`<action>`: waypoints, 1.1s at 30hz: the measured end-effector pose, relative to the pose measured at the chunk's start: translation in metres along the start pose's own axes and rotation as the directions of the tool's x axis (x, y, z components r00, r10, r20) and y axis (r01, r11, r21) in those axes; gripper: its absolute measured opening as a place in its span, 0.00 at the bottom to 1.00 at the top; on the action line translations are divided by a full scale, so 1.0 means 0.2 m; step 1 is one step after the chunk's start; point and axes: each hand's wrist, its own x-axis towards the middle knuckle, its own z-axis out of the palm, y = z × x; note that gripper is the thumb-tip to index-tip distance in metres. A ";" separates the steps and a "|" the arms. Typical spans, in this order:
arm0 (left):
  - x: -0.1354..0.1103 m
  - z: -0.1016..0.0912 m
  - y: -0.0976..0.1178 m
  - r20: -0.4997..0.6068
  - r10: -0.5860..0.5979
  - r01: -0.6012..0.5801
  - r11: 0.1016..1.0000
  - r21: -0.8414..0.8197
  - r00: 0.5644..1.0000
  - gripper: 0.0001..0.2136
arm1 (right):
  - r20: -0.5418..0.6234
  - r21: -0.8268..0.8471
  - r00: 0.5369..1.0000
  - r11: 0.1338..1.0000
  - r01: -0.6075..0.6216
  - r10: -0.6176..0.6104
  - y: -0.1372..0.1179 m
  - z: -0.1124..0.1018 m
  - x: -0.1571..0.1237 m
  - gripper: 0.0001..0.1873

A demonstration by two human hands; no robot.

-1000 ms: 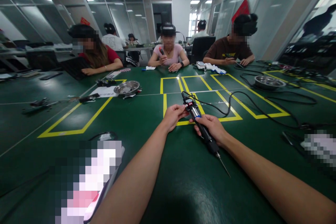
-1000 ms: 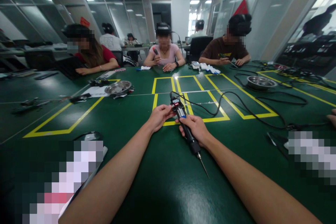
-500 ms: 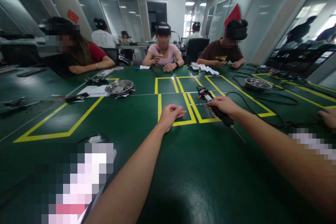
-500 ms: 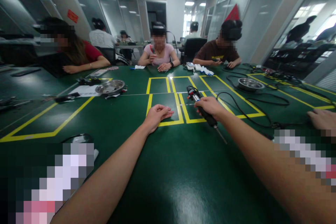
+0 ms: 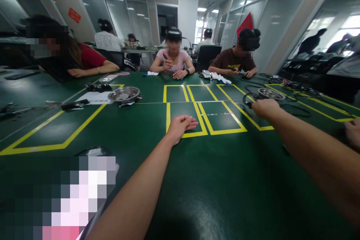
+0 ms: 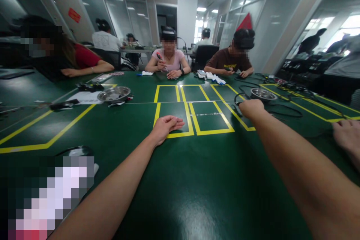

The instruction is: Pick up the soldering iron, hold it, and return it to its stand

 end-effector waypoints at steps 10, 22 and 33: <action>0.00 -0.01 -0.01 0.020 0.032 -0.034 0.992 0.118 0.999 0.08 | 0.241 -0.218 0.970 0.972 0.088 -0.033 0.03 0.03 0.01 0.19; 0.02 -0.01 -0.02 0.043 0.023 -0.028 0.994 0.106 0.999 0.06 | 0.250 -0.163 0.968 0.984 0.070 -0.027 0.04 0.00 0.01 0.15; 0.01 0.00 -0.01 0.016 -0.005 0.004 0.996 0.084 1.000 0.14 | 0.243 0.446 0.966 0.894 -0.029 -0.090 -0.14 -0.03 -0.15 0.14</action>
